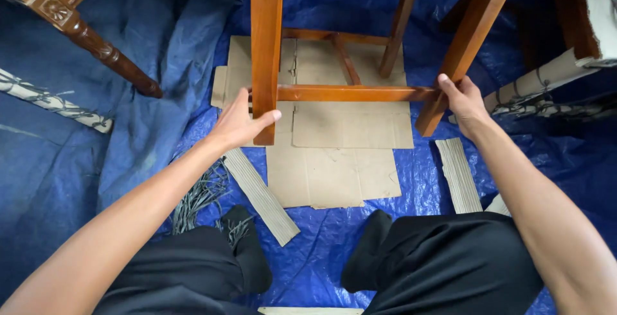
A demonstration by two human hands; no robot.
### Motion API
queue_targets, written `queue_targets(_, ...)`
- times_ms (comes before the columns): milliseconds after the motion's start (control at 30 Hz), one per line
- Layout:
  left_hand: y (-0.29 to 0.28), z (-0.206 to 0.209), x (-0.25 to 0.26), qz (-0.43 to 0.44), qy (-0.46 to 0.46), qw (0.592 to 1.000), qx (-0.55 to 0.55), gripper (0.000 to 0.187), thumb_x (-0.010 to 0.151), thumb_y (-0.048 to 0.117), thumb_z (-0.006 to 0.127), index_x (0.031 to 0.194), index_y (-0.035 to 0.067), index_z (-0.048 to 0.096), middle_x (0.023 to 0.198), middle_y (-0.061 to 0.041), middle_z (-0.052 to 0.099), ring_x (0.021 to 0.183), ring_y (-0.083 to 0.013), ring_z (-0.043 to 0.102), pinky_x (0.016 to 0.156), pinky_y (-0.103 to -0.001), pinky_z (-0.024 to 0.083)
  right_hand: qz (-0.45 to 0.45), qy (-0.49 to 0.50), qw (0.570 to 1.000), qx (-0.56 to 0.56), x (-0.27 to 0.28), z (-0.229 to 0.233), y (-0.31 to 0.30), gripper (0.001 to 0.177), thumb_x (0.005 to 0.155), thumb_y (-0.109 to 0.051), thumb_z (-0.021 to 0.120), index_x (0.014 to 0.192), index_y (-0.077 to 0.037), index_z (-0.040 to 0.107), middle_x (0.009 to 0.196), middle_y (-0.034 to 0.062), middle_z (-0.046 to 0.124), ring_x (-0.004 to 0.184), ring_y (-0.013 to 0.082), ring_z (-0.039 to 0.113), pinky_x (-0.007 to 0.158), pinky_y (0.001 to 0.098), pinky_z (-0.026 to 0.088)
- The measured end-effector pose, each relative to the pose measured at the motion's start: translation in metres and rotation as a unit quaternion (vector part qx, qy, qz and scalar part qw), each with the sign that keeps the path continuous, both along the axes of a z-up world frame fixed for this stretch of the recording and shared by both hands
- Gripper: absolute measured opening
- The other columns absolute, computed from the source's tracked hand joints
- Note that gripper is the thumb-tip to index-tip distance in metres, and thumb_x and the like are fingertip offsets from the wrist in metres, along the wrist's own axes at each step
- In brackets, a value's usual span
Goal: Wrapping the legs of wooden chairs with protective cardboard and securing them with plastic ties.
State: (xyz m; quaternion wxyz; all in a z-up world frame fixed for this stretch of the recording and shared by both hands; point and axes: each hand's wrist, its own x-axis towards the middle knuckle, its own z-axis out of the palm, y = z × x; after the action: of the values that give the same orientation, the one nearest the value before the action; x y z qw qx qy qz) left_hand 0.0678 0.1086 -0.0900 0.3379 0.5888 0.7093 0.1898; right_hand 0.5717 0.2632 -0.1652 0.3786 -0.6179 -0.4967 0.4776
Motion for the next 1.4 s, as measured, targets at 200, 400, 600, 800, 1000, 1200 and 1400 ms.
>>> queue_targets(200,0.030,-0.042,-0.019,-0.010,-0.022,0.996,0.080,0.087,0.078,0.048,0.081,0.142,-0.003,0.049,0.135,-0.023,0.065,0.128,-0.0355,0.061,0.107,-0.042,0.047,0.015,-0.048,0.998,0.037,-0.004,-0.006,0.006,0.034,0.103,-0.028,0.067,0.126,-0.005,0.059,0.110,0.0048,0.069,0.098,0.0151,0.063,0.087,0.0314,0.051)
queue_targets(400,0.032,-0.032,-0.033,-0.022,0.006,0.998,0.060,0.085,0.079,0.046,0.083,0.142,-0.002,0.051,0.133,-0.024,0.064,0.126,-0.0370,0.060,0.106,-0.043,0.046,0.003,-0.099,0.995,0.018,-0.016,0.002,-0.011,0.033,0.101,-0.023,0.067,0.125,-0.004,0.056,0.109,0.0074,0.068,0.098,0.0174,0.063,0.088,0.0333,0.051)
queue_targets(600,0.029,-0.015,-0.032,-0.016,0.006,1.000,0.015,0.084,0.079,0.046,0.081,0.144,0.002,0.051,0.134,-0.020,0.066,0.126,-0.0333,0.062,0.105,-0.041,0.048,0.027,-0.145,0.988,0.047,-0.023,0.019,-0.029,0.035,0.101,-0.020,0.066,0.127,-0.003,0.052,0.111,0.0105,0.068,0.101,0.0194,0.064,0.090,0.0349,0.052)
queue_targets(800,0.009,-0.017,-0.015,-0.021,-0.003,0.999,0.030,0.083,0.078,0.045,0.082,0.141,0.001,0.054,0.132,-0.020,0.067,0.125,-0.0328,0.063,0.106,-0.040,0.047,0.032,-0.134,0.988,0.067,-0.015,0.018,-0.025,0.032,0.101,-0.017,0.062,0.129,-0.003,0.053,0.115,0.0104,0.068,0.105,0.0203,0.064,0.094,0.0355,0.050)
queue_targets(1000,-0.004,-0.017,-0.006,-0.015,-0.009,0.999,0.036,0.080,0.078,0.045,0.082,0.139,0.000,0.055,0.135,-0.020,0.065,0.128,-0.0334,0.061,0.107,-0.041,0.046,0.026,-0.135,0.989,0.055,-0.008,0.014,-0.025,0.032,0.102,-0.018,0.062,0.129,-0.002,0.053,0.117,0.0117,0.068,0.107,0.0214,0.065,0.095,0.0363,0.050)
queue_targets(1200,-0.004,-0.009,-0.012,-0.028,-0.016,0.999,0.033,0.081,0.080,0.045,0.082,0.140,-0.001,0.053,0.136,-0.021,0.064,0.130,-0.0338,0.060,0.108,-0.041,0.045,0.026,-0.158,0.986,0.036,-0.014,0.032,-0.037,0.035,0.101,-0.019,0.062,0.130,-0.002,0.052,0.117,0.0123,0.068,0.106,0.0220,0.065,0.094,0.0376,0.051)
queue_targets(1400,-0.009,0.001,-0.012,-0.023,-0.027,0.999,0.023,0.083,0.080,0.044,0.081,0.143,-0.002,0.050,0.137,-0.021,0.063,0.131,-0.0335,0.058,0.108,-0.041,0.044,0.037,-0.160,0.986,0.035,-0.017,0.036,-0.044,0.037,0.103,-0.020,0.060,0.133,-0.001,0.051,0.120,0.0138,0.067,0.109,0.0229,0.065,0.097,0.0381,0.050)
